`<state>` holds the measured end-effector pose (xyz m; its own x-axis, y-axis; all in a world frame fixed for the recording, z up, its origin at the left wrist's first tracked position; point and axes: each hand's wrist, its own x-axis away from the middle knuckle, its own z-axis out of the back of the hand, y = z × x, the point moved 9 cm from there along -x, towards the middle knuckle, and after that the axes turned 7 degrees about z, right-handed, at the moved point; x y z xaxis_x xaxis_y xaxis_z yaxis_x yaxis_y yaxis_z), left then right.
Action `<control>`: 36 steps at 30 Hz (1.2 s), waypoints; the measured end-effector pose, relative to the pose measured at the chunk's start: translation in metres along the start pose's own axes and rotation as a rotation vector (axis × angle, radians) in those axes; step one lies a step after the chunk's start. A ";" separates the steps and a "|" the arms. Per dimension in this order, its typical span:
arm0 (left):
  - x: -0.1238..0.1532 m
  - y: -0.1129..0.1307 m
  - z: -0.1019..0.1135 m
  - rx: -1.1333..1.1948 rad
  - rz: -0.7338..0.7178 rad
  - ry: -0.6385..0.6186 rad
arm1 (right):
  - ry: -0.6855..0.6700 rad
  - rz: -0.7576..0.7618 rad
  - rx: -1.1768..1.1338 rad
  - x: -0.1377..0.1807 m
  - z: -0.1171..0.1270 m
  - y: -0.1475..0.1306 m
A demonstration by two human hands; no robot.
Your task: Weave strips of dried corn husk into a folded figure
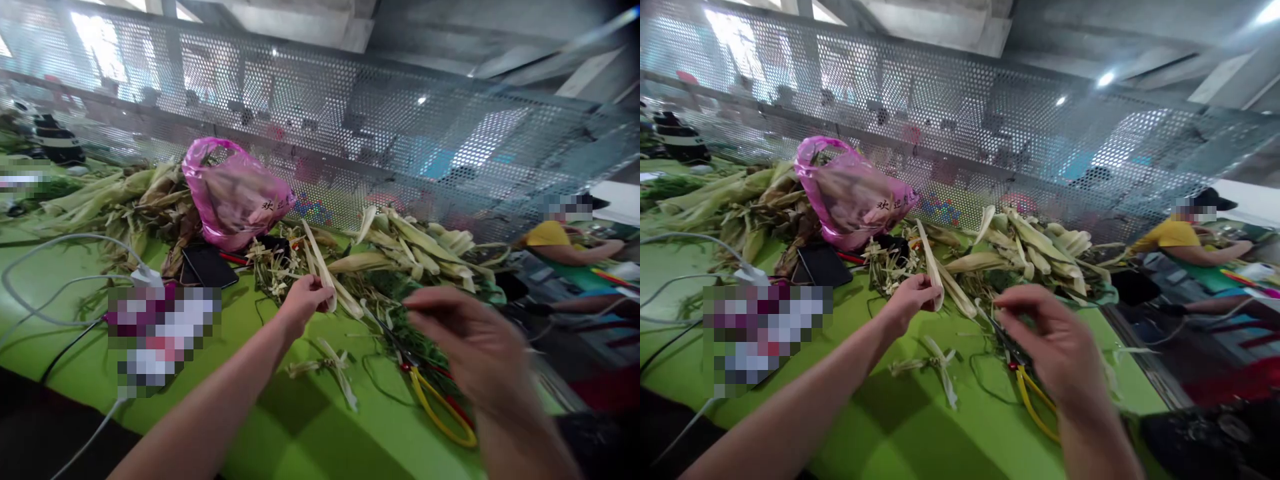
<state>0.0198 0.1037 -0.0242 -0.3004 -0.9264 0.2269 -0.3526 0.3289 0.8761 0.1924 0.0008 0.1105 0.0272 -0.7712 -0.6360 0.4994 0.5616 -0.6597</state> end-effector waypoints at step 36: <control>0.017 -0.006 -0.032 -0.052 0.047 -0.219 | -0.104 -0.319 -0.165 0.033 -0.073 0.072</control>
<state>0.0456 0.0802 -0.0122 -0.5023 -0.8467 0.1752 -0.2893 0.3555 0.8888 0.1659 0.0378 0.0128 -0.0156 -0.9367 -0.3497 0.3511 0.3224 -0.8791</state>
